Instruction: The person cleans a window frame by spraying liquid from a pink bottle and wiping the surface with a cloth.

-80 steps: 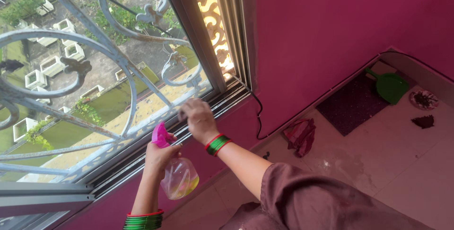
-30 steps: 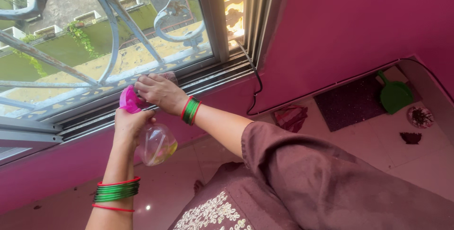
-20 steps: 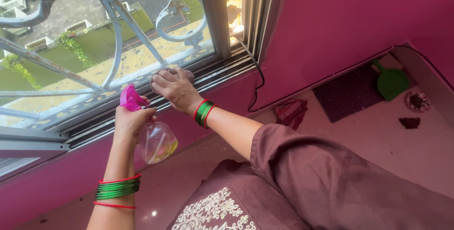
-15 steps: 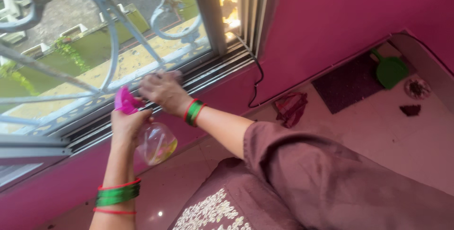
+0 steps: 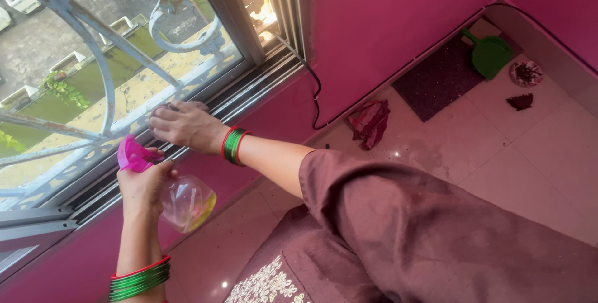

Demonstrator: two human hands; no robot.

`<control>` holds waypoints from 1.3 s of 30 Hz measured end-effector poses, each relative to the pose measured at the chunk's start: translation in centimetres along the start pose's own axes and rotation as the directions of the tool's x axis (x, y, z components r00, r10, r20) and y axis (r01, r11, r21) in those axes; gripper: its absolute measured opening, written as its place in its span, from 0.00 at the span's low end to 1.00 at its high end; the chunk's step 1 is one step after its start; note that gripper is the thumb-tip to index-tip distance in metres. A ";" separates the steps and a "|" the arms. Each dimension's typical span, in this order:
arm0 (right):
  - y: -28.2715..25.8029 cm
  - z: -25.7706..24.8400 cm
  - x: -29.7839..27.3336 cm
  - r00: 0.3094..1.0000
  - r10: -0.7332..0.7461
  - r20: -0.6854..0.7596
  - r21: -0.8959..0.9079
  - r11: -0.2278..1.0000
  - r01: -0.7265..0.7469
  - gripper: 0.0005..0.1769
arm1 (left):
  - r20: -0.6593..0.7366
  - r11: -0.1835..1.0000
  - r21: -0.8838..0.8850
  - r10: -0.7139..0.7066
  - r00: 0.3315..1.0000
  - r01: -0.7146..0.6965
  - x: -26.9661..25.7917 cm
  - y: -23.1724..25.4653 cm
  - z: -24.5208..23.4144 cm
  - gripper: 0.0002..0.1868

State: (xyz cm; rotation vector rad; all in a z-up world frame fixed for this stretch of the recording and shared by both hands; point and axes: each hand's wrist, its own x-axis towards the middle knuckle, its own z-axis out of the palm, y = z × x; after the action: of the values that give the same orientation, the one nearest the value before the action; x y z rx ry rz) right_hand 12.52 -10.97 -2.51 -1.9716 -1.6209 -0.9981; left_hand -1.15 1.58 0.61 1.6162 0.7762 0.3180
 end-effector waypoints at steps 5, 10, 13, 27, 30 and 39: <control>-1.1 -0.1 1.6 0.990 0.066 0.125 -0.003 0.998 -0.066 0.10 | -0.007 1.000 0.028 -0.010 1.000 0.010 -0.9 0.4 -0.1 0.19; -2.3 1.0 2.8 0.998 0.018 0.052 0.043 0.999 -0.020 0.09 | -0.026 0.999 0.016 -0.029 0.999 0.029 -1.0 1.1 -0.5 0.18; -2.0 1.1 2.6 0.999 -0.018 0.042 0.045 0.999 0.016 0.12 | -0.038 1.000 -0.009 -0.025 0.999 0.025 -0.7 1.3 -0.9 0.31; -3.9 2.8 4.4 0.990 -0.125 0.067 -0.009 0.992 0.126 0.16 | -0.052 0.990 0.015 -0.137 0.989 0.138 0.4 -0.6 -3.9 0.23; -2.9 2.0 3.9 0.987 -0.154 0.038 -0.041 0.987 0.156 0.15 | -0.049 0.993 0.009 -0.121 0.991 0.122 0.6 -1.3 -4.6 0.22; -3.7 1.4 4.3 0.995 -0.057 0.078 0.046 0.998 0.054 0.09 | -0.019 0.996 -0.019 -0.093 0.995 0.093 -0.3 -1.2 -6.0 0.20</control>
State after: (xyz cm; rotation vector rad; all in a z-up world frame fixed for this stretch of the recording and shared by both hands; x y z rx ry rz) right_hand 9.69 -6.18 -0.77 -1.9704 -1.7340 -0.9071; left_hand -5.35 5.98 0.80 1.5571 0.8586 0.2735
